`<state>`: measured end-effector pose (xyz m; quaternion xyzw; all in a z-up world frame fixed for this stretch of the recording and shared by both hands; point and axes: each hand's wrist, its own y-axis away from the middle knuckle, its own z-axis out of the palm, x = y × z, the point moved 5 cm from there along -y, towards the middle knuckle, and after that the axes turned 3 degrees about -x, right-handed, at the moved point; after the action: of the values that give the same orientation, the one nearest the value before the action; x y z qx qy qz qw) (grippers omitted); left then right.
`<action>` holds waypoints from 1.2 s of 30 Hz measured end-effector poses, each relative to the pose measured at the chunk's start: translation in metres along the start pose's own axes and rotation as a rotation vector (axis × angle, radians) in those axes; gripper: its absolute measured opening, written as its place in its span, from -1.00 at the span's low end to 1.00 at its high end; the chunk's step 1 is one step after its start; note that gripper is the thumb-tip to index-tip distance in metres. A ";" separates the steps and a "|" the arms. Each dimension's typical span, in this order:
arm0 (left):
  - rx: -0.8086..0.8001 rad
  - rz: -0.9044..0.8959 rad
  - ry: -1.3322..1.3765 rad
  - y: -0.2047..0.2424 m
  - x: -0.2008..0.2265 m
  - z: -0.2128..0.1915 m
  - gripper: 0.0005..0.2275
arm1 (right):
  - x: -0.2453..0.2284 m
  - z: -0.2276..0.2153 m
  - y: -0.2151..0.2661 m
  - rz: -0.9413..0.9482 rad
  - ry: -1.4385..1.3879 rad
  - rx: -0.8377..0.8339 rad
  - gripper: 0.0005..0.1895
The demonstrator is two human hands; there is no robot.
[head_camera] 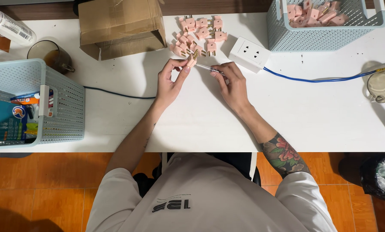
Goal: The person uses a screwdriver to tighten screws on small pink electrical components on a white table. They then insert one of the components into a white power strip and test it by pressing the switch.
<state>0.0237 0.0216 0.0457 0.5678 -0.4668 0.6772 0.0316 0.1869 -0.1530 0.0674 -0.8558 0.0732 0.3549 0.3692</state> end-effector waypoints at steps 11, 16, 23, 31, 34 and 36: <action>-0.013 0.074 0.049 0.005 0.002 0.008 -0.88 | 0.020 0.012 0.010 0.153 -0.121 -0.046 -0.76; -0.005 0.101 0.029 0.005 0.005 0.006 -0.88 | 0.013 0.008 0.006 0.073 -0.058 -0.045 -0.79; 0.022 0.154 -0.047 0.006 0.019 0.005 -0.89 | 0.018 0.017 0.014 0.158 -0.151 -0.101 -0.64; 0.042 0.256 -0.147 0.004 0.020 0.001 -0.90 | 0.013 0.012 0.007 0.035 -0.089 -0.074 -0.79; 0.045 0.268 -0.141 0.004 0.023 0.000 -0.90 | 0.017 0.017 0.010 0.060 -0.111 -0.097 -0.75; 0.047 0.271 -0.154 0.004 0.023 0.000 -0.91 | 0.017 0.018 0.014 0.177 -0.196 -0.093 -0.63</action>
<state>0.0135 0.0083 0.0621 0.5504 -0.5242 0.6405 -0.1096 0.1845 -0.1484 0.0399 -0.8234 0.0953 0.4709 0.3020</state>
